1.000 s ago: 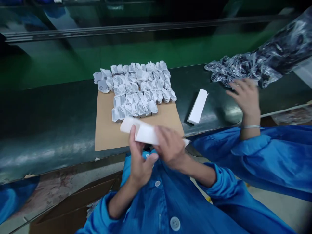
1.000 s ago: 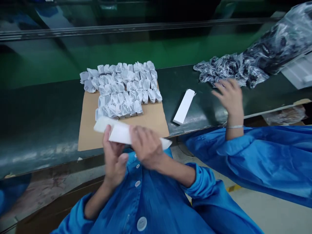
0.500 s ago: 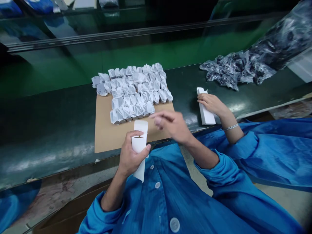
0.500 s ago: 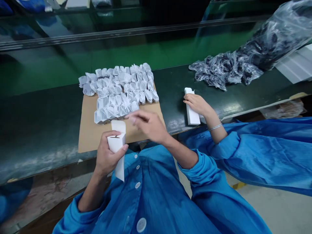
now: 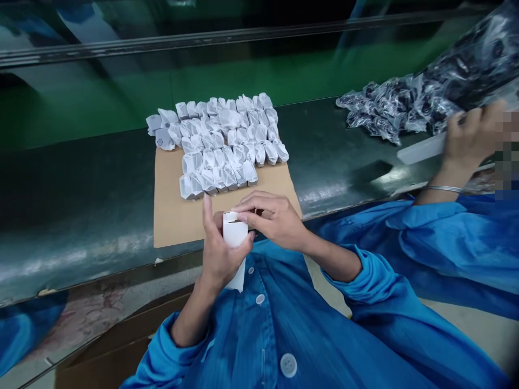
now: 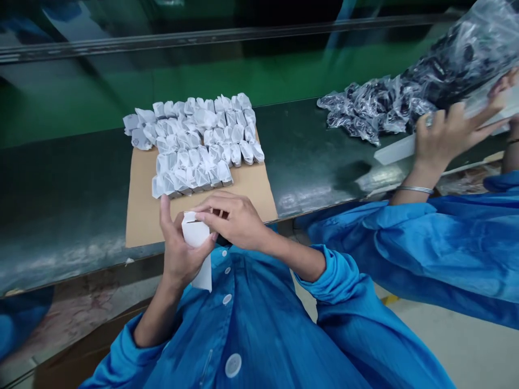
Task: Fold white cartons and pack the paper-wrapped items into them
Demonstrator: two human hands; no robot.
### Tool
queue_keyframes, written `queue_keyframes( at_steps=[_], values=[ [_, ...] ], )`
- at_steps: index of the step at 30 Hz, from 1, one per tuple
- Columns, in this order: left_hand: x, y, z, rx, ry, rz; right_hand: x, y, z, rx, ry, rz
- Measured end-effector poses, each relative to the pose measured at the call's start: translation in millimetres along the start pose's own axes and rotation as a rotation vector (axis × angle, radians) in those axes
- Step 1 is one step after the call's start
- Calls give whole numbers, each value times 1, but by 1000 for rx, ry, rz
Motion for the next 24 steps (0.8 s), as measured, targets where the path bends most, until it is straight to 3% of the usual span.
queue_keyframes(
  at_steps=[5,7,19,24],
  values=[
    [-3,2,-6,112,194,39,-5,-1,1,9,124,148],
    [-2,2,-7,129,199,40,-5,-1,1,-5,90,125],
    [-7,-7,-7,168,284,94,-1,-25,12,-134,-162,-400],
    [-9,-9,-10,118,258,130,-2,-32,15,-142,-316,-535]
  ],
)
Point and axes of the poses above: each hand's wrist, its own y-axis towards the middle knuckle, its own z-axis out of the palm, x = y × z, the point moved 3 cm from there along y, towards the middle knuckle, and after that the axes turned 1 degree about -y, right-handed, at the moved point
